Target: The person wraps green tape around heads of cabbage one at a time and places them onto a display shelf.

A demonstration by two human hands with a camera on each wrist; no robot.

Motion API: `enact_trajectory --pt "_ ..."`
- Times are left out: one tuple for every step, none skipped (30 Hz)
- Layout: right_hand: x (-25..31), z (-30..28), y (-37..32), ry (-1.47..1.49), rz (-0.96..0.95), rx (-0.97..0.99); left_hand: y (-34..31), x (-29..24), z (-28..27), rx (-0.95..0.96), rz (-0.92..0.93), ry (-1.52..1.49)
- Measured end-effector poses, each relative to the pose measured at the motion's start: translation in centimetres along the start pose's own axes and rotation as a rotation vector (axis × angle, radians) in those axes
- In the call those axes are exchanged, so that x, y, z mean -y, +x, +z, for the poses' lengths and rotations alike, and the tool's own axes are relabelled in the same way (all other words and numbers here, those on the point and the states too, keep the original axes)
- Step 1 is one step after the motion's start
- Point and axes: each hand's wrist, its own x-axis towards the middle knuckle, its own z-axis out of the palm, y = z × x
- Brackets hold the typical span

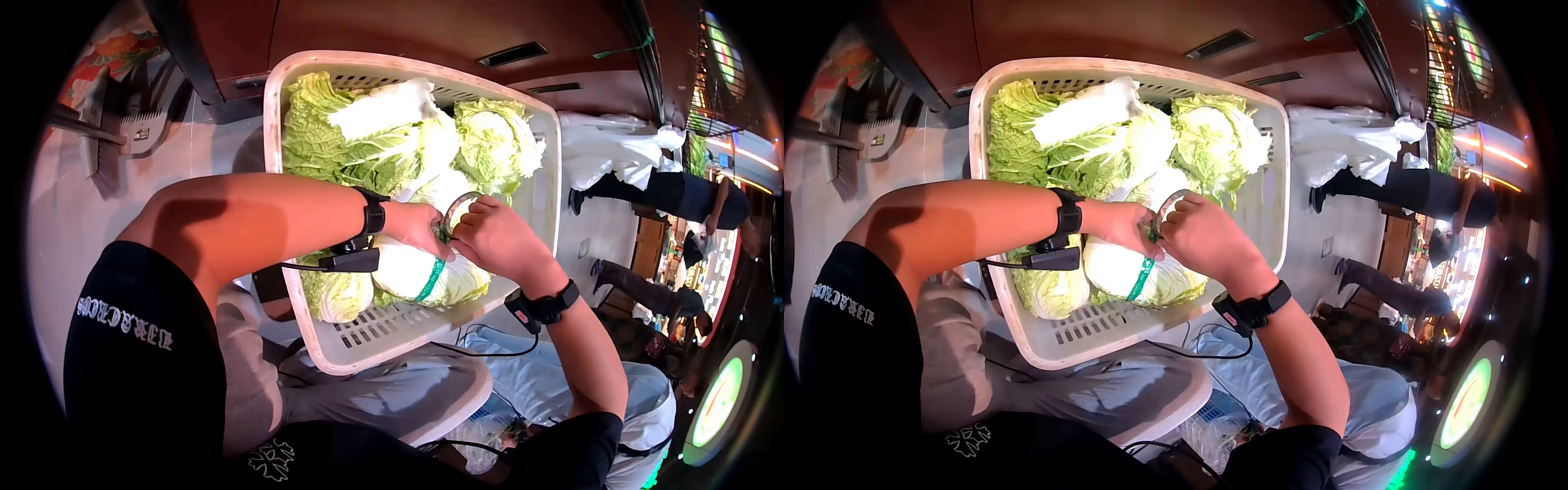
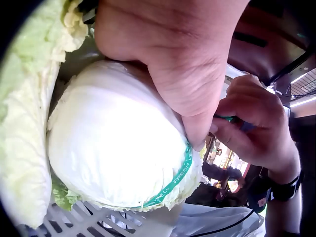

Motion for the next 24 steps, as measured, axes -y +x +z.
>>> enact_trajectory --pt "-0.1 0.1 0.2 -0.029 -0.007 0.010 -0.3 -0.5 -0.2 0.016 -0.017 -0.005" --pt "-0.2 0.4 0.5 -0.058 -0.012 0.019 -0.6 -1.0 -0.4 0.033 -0.032 -0.009" --pt "-0.1 0.6 0.7 -0.086 -0.017 0.028 -0.2 -0.5 -0.2 0.039 -0.023 -0.018" --pt "0.0 0.7 0.8 -0.109 -0.009 0.033 0.4 0.0 -0.1 0.044 -0.014 -0.027" --pt "0.1 0.8 0.9 -0.132 -0.001 0.038 0.9 0.5 0.0 0.049 -0.006 -0.037" --pt "0.3 0.9 1.0 -0.154 0.006 0.043 0.9 0.4 -0.2 0.045 -0.023 -0.036" --pt "0.5 1.3 1.1 -0.171 0.030 0.020 0.8 0.3 -0.4 0.042 -0.040 -0.035" --pt "0.7 2.0 0.9 -0.187 0.057 -0.002 0.8 0.2 -0.5 0.040 -0.057 -0.033" --pt "0.9 2.6 0.7 -0.203 0.082 -0.022 0.6 0.2 -0.4 0.009 -0.017 -0.009" --pt "0.9 2.9 0.7 -0.208 0.099 -0.012 0.5 0.0 -0.5 0.024 -0.032 -0.003" --pt "0.8 3.3 0.8 -0.213 0.114 -0.006 0.5 -0.2 -0.7 0.037 -0.049 0.004" --pt "0.8 3.7 0.9 -0.216 0.129 -0.002 0.7 0.0 -0.7 0.051 -0.068 0.012" --pt "0.7 4.0 1.0 -0.217 0.131 0.010 1.4 0.5 -0.5 0.037 -0.112 0.035" --pt "0.8 4.3 1.1 -0.242 0.127 -0.006 2.0 1.0 -0.4 0.046 -0.102 0.032" --pt "0.8 4.5 1.2 -0.268 0.122 -0.023 2.0 1.0 -0.5 0.055 -0.092 0.029" --pt "0.9 4.9 1.2 -0.294 0.118 -0.038 2.0 0.9 -0.5 0.066 -0.081 0.026" --pt "1.0 5.3 0.9 -0.298 0.119 -0.047 2.0 0.9 -0.4 0.051 -0.133 -0.011" --pt "0.7 5.7 0.7 -0.305 0.122 -0.057 2.4 1.5 -0.1 0.040 -0.105 0.015" --pt "0.5 6.0 0.6 -0.315 0.124 -0.068 2.8 2.1 0.0 0.028 -0.075 0.042" --pt "0.4 6.1 0.7 -0.322 0.131 -0.062 3.2 2.7 0.2 0.014 -0.046 0.068" --pt "0.5 6.2 0.7 -0.327 0.140 -0.055 2.7 2.1 0.2 -0.003 -0.053 0.070" --pt "0.5 6.3 0.7 -0.333 0.150 -0.049 2.1 1.2 0.0 0.023 -0.080 0.052" --pt "0.3 6.8 0.7 -0.362 0.129 -0.077 1.6 0.2 -0.3 0.047 -0.106 0.033" --pt "0.1 7.0 0.7 -0.374 0.147 -0.077 1.7 0.1 -0.4 0.070 -0.132 0.014"
